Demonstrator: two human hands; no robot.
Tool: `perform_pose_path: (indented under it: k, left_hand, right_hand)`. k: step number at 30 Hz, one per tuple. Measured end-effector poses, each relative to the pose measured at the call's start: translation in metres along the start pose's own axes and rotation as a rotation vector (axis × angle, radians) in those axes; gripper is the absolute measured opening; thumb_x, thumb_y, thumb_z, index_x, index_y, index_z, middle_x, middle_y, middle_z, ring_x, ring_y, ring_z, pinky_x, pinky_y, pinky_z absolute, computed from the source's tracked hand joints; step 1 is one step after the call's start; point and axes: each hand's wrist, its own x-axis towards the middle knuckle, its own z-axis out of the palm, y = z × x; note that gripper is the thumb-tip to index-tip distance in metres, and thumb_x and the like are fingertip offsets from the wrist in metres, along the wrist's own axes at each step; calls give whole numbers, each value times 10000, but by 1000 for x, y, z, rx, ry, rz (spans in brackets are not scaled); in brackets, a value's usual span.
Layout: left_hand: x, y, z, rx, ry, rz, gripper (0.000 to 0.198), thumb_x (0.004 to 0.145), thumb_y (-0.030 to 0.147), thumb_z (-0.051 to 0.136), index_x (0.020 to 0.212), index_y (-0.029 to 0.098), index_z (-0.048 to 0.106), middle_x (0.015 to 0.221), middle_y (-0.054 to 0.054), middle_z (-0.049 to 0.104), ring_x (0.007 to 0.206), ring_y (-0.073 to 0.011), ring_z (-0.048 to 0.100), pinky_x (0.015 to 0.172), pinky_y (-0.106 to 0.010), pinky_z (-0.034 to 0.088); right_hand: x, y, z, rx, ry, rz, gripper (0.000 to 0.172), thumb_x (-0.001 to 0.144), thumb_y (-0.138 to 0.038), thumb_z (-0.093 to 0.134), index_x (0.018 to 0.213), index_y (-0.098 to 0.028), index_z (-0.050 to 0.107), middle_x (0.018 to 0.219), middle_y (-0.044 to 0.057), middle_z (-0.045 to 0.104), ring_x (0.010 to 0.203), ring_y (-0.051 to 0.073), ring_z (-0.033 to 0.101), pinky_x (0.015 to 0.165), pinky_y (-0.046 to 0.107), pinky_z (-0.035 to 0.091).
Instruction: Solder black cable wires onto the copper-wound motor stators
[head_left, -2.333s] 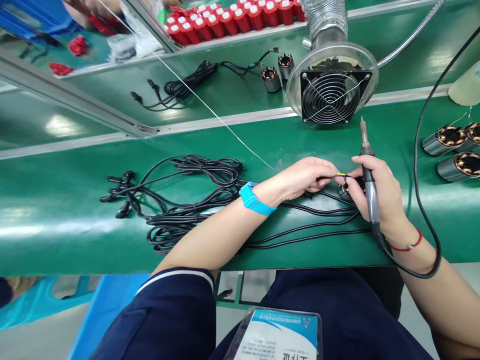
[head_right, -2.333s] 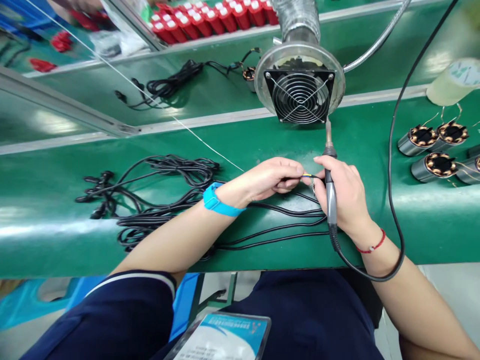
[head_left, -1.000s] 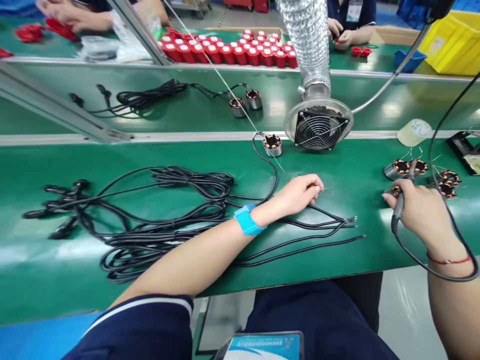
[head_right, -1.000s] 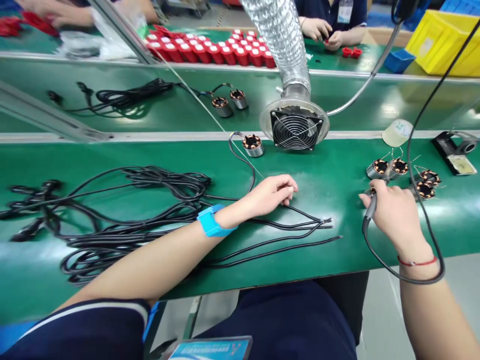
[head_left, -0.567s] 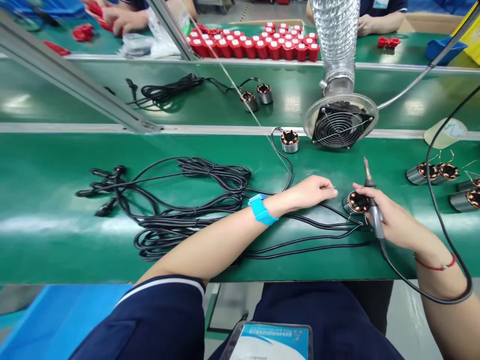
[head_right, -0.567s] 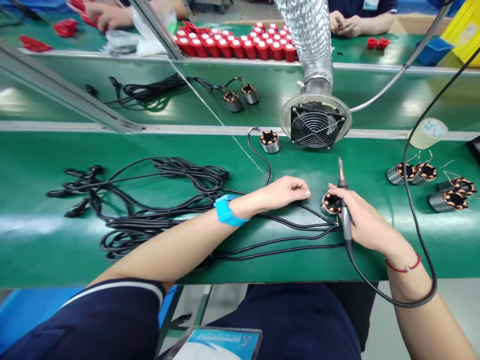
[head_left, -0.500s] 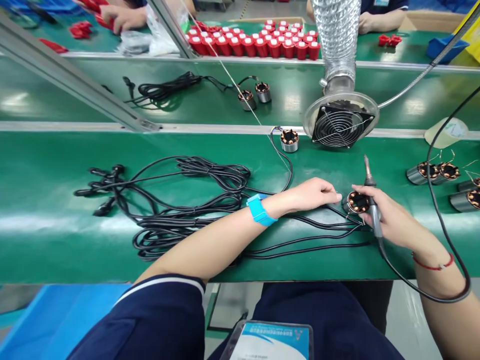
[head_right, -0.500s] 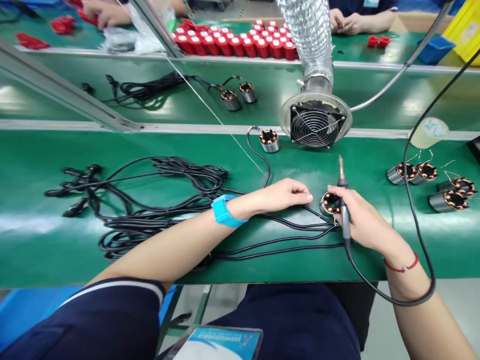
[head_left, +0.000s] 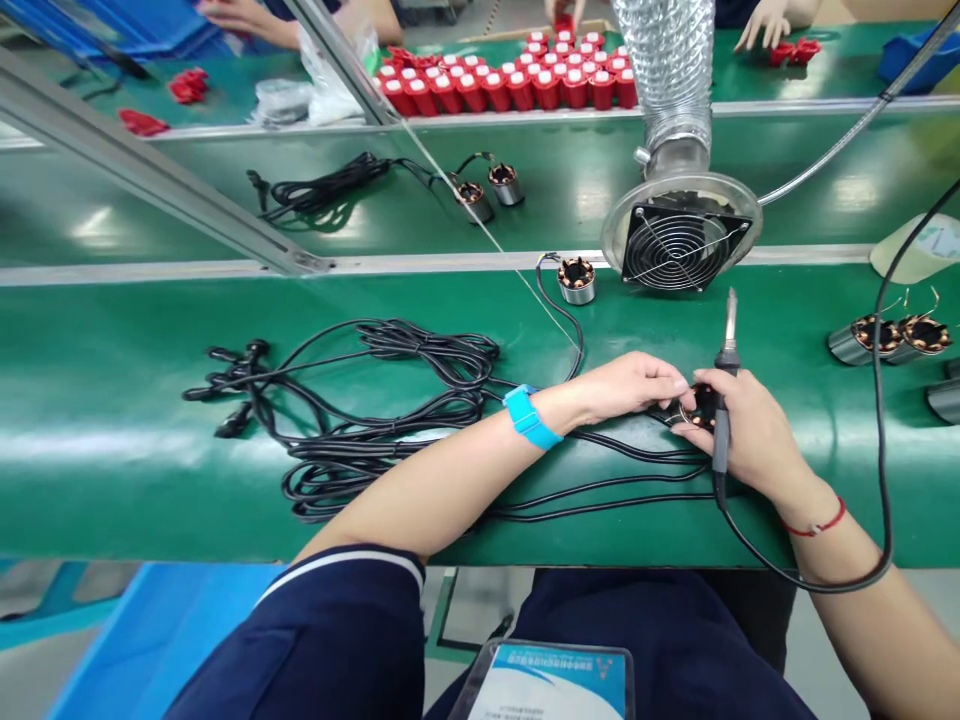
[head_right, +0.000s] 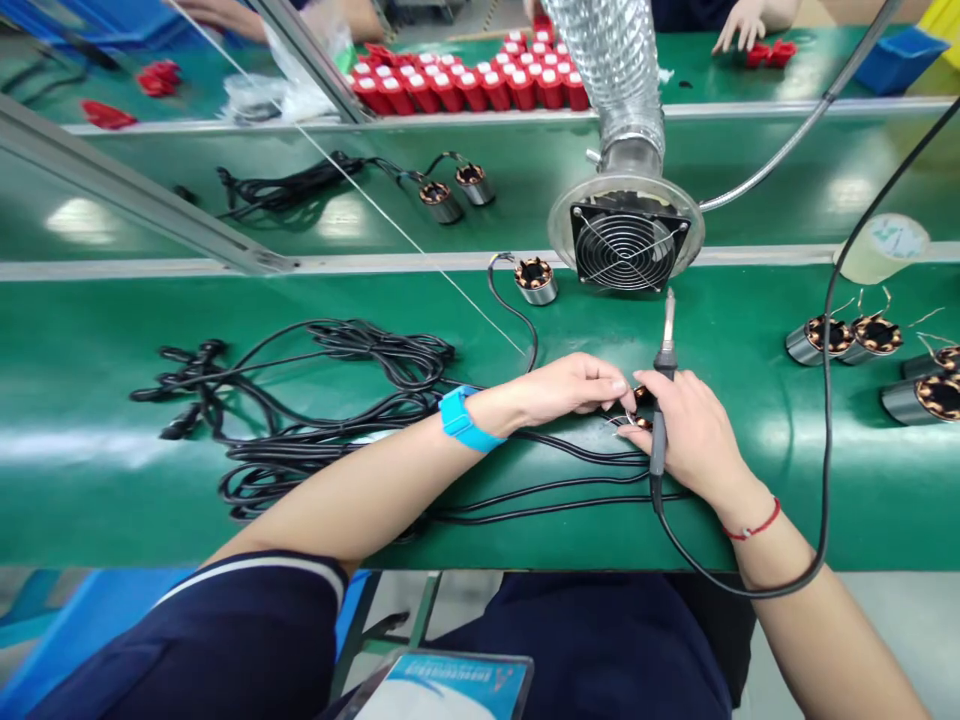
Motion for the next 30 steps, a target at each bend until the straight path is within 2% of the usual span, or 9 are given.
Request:
perform_pose_path:
  k: [3, 8, 13, 15, 19, 22, 25, 27, 30]
  left_hand:
    - [2, -4, 9, 21, 90, 13, 323, 853, 437, 561, 824, 127, 647, 607, 56, 444, 506, -49, 305, 502, -199, 232]
    - [2, -4, 13, 67, 68, 48, 223, 834, 298, 583, 701, 120, 599, 680, 23, 542, 624, -60, 433, 615, -192, 338]
    - [2, 4, 11, -132, 73, -18, 204, 858, 285, 519, 729, 133, 561, 590, 51, 436, 450, -33, 240, 456, -209, 135]
    - [2, 5, 7, -97, 93, -48, 236, 879, 330, 496, 732, 147, 521, 575, 64, 379, 448, -40, 227, 453, -210, 129]
    - [0, -4, -1, 371, 159, 30, 231, 851, 380, 569, 823, 153, 535, 684, 30, 464, 596, -83, 405, 554, -207, 303]
    - [-2, -12, 5, 914, 49, 107, 202, 799, 259, 629, 977, 171, 591, 964, -36, 563, 795, -142, 523, 663, -243, 370]
    - [-5, -11, 16, 1142, -9, 155, 134, 859, 212, 507, 942, 165, 602, 1002, -56, 576, 770, -151, 538, 631, -259, 359]
    - [-8, -6, 18, 1030, 7, 185, 123, 866, 224, 488, 874, 156, 590, 868, -30, 586, 719, -135, 513, 630, -254, 360]
    - [-14, 4, 12, 653, 54, 195, 139, 844, 262, 508, 857, 151, 592, 716, 21, 542, 656, -102, 462, 639, -231, 378]
  right_hand:
    - [-1, 3, 0, -79, 100, 29, 588, 847, -611, 559, 1249, -190, 477, 936, 102, 635, 824, 271, 591, 731, 417, 505]
    - [-2, 5, -1, -137, 140, 71, 623, 861, -600, 544, 1309, -182, 436, 950, 108, 625, 840, 274, 576, 735, 411, 503]
    - [-1, 2, 1, -137, 130, 28, 627, 859, -631, 516, 1282, -169, 466, 931, 109, 623, 809, 271, 564, 713, 410, 498]
    - [0, 2, 1, -131, 133, 56, 647, 847, -640, 529, 1286, -169, 468, 948, 113, 629, 823, 276, 575, 724, 416, 499]
    - [-1, 11, 1, -67, 144, 154, 660, 820, -623, 590, 1298, -185, 466, 1018, 119, 643, 903, 293, 599, 787, 446, 509]
    - [-4, 23, -4, 75, 103, 155, 738, 769, -597, 677, 1339, -201, 425, 1142, 124, 631, 1047, 308, 593, 897, 490, 497]
    - [-7, 29, -14, 301, 6, 147, 783, 755, -525, 724, 1383, -229, 361, 1329, 133, 550, 1235, 305, 523, 1030, 522, 433]
    - [-10, 26, -22, 438, 46, 166, 653, 811, -416, 691, 1360, -242, 384, 1316, 116, 572, 1250, 272, 530, 1067, 504, 412]
    - [-13, 11, -28, 606, 272, 222, 433, 864, -258, 618, 1269, -259, 465, 1075, 48, 688, 1065, 209, 650, 1020, 445, 466]
